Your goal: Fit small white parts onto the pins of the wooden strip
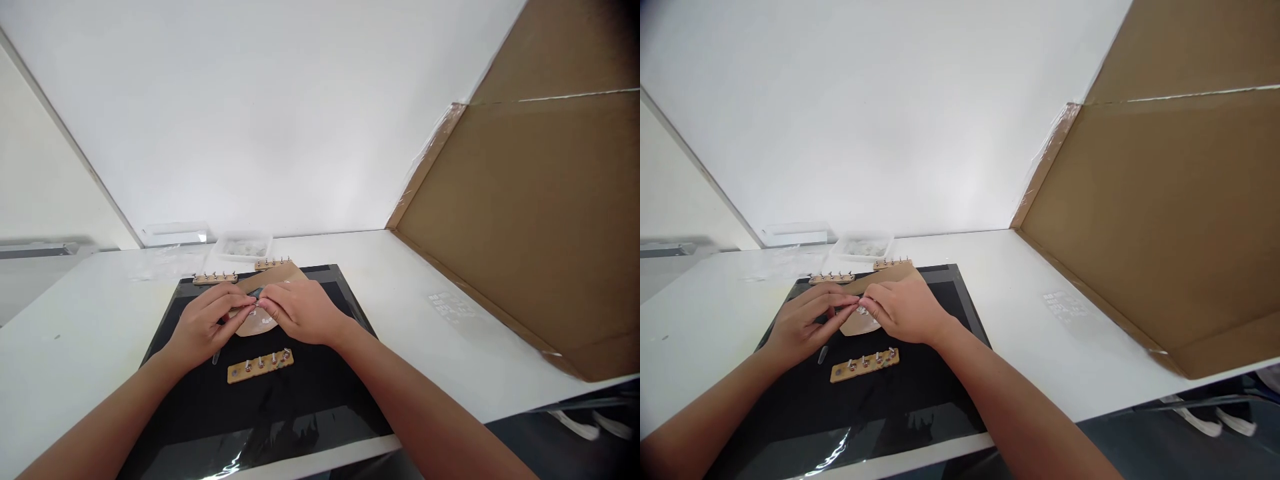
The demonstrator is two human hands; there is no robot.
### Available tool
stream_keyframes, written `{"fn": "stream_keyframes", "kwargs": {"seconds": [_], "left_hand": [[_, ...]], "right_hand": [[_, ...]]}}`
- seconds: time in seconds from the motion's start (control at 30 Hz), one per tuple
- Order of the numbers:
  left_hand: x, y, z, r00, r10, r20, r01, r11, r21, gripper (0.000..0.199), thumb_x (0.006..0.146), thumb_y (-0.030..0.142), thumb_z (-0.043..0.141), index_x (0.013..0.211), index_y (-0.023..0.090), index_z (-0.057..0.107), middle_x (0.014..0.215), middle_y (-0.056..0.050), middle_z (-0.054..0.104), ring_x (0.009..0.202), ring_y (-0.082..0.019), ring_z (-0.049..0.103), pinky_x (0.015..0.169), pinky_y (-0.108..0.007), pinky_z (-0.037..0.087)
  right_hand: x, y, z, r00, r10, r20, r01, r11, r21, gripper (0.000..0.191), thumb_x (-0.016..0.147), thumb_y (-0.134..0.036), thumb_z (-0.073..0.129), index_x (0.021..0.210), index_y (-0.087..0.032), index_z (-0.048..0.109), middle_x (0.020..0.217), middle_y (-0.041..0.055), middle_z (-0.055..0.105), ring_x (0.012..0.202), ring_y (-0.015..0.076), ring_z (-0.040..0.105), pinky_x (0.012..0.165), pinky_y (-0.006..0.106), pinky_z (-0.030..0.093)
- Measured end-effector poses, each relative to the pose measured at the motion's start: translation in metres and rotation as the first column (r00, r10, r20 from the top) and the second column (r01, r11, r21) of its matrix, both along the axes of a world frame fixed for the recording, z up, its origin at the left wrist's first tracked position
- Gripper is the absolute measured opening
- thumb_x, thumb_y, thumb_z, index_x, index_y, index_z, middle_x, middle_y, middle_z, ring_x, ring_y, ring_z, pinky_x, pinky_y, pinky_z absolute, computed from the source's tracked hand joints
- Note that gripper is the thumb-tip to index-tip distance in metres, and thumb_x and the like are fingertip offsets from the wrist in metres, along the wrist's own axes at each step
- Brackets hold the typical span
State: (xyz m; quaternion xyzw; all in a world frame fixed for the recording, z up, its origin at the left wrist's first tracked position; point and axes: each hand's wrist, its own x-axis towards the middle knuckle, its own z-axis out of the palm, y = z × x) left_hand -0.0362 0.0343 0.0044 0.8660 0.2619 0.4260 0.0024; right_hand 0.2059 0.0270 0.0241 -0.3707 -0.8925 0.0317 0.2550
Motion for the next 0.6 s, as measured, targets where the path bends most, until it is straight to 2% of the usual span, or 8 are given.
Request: {"fn": "stream_keyframes", "kwargs": {"seconds": [0.07, 0.1, 0.17, 0.27, 0.33, 0.47, 0.6], "left_hand": [[0.001, -0.001, 0.002, 1.0, 0.018, 0.013, -0.018, 1.0, 0.002, 0.016, 0.099, 0.013, 0.066, 0.111, 0.019, 0.074, 0.102, -0.008, 0.072, 0.078, -0.014, 0.069, 0.064, -0.023, 0.059], [0.001, -0.002, 0.003, 0.999, 0.029, 0.023, -0.03, 1.0, 0.005, 0.015, 0.098, 0.013, 0.066, 0.11, 0.019, 0.074, 0.103, -0.008, 0.072, 0.076, -0.013, 0.068, 0.063, -0.023, 0.058], [0.001, -0.002, 0.004, 0.997, 0.061, 0.041, -0.062, 0.998, 0.007, 0.016, 0.098, 0.011, 0.066, 0.11, 0.019, 0.074, 0.104, -0.008, 0.072, 0.077, -0.012, 0.069, 0.06, -0.021, 0.058], [0.001, -0.002, 0.005, 0.991, 0.116, 0.066, -0.117, 0.993, 0.008, 0.016, 0.097, 0.011, 0.067, 0.109, 0.019, 0.074, 0.104, -0.008, 0.071, 0.083, -0.013, 0.07, 0.057, -0.018, 0.057], [0.002, -0.001, 0.004, 0.987, 0.142, 0.072, -0.142, 0.99, 0.006, 0.015, 0.098, 0.012, 0.067, 0.11, 0.019, 0.074, 0.103, -0.007, 0.071, 0.085, -0.013, 0.07, 0.056, -0.017, 0.057], [0.003, -0.001, 0.004, 0.985, 0.161, 0.056, -0.162, 0.987, 0.006, 0.014, 0.098, 0.014, 0.067, 0.109, 0.019, 0.074, 0.102, -0.007, 0.072, 0.078, -0.011, 0.068, 0.055, -0.017, 0.057], [0.004, -0.003, 0.005, 0.987, 0.153, 0.045, -0.154, 0.988, 0.026, 0.012, 0.098, 0.014, 0.066, 0.107, 0.018, 0.074, 0.101, -0.007, 0.071, 0.067, -0.009, 0.064, 0.053, -0.017, 0.055]], "right_hand": [[0.003, 0.0, 0.005, 0.999, -0.008, -0.037, 0.009, 1.0, 0.013, 0.04, 0.114, -0.042, 0.031, 0.107, -0.022, 0.064, 0.101, 0.0043, 0.076, 0.085, 0.0179, 0.064, 0.069, 0.031, 0.035], [0.005, 0.001, 0.007, 0.997, -0.051, -0.052, 0.052, 0.998, 0.024, 0.039, 0.114, -0.041, 0.03, 0.111, -0.022, 0.064, 0.106, 0.005, 0.076, 0.088, 0.0186, 0.065, 0.072, 0.031, 0.036], [0.009, 0.005, 0.01, 0.975, -0.215, -0.059, 0.218, 0.975, 0.051, 0.037, 0.113, -0.04, 0.031, 0.119, -0.021, 0.063, 0.115, 0.0081, 0.074, 0.093, 0.0214, 0.066, 0.079, 0.033, 0.039], [0.018, 0.016, 0.008, 0.853, -0.522, 0.006, 0.522, 0.853, 0.032, 0.036, 0.111, -0.033, 0.034, 0.132, -0.016, 0.058, 0.125, 0.0156, 0.071, 0.108, 0.0284, 0.066, 0.093, 0.039, 0.039], [0.024, 0.024, 0.003, 0.764, -0.636, 0.106, 0.644, 0.762, -0.064, 0.038, 0.111, -0.033, 0.033, 0.133, -0.014, 0.058, 0.125, 0.0183, 0.071, 0.112, 0.0307, 0.066, 0.099, 0.043, 0.038], [0.031, 0.035, -0.006, 0.712, -0.667, 0.22, 0.702, 0.683, -0.2, 0.05, 0.112, -0.04, 0.027, 0.105, -0.016, 0.07, 0.091, 0.0155, 0.076, 0.087, 0.0297, 0.072, 0.086, 0.043, 0.045], [0.031, 0.034, -0.003, 0.674, -0.7, 0.236, 0.737, 0.623, -0.26, 0.066, 0.111, -0.053, 0.019, 0.092, -0.02, 0.073, 0.088, 0.0155, 0.077, 0.083, 0.0294, 0.073, 0.072, 0.039, 0.047]]}}
